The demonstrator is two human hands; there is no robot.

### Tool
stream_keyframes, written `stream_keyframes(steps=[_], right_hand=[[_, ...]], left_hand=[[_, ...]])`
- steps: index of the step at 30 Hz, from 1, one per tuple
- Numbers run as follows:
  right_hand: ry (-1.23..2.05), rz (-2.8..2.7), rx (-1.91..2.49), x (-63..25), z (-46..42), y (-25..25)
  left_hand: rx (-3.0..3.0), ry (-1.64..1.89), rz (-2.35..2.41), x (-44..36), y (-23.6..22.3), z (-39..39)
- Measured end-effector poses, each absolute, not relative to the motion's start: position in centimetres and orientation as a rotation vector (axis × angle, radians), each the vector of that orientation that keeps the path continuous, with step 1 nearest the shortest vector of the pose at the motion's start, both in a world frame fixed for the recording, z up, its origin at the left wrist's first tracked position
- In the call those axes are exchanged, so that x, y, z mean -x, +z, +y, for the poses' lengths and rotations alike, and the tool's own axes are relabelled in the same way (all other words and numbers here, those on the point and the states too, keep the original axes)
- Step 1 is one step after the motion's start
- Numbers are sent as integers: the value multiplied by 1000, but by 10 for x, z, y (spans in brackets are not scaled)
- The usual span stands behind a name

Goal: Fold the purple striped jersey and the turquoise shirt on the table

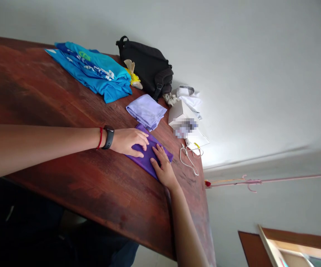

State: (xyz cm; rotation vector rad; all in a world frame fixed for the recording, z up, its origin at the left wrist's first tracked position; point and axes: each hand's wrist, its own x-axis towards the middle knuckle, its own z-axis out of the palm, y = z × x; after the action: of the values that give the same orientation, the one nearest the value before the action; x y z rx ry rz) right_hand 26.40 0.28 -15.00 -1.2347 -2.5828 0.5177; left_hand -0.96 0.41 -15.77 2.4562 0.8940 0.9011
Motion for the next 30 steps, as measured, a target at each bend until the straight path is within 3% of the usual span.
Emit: stream_keyframes(steps=[14,30], right_hand=[[510,-2576,1237,-265,3,-152],[472,-2575,1335,-265,5,-148]], left_hand=[[-2402,881,932,6,-161,-1],[-2776,317,959,-8,-131,-30]])
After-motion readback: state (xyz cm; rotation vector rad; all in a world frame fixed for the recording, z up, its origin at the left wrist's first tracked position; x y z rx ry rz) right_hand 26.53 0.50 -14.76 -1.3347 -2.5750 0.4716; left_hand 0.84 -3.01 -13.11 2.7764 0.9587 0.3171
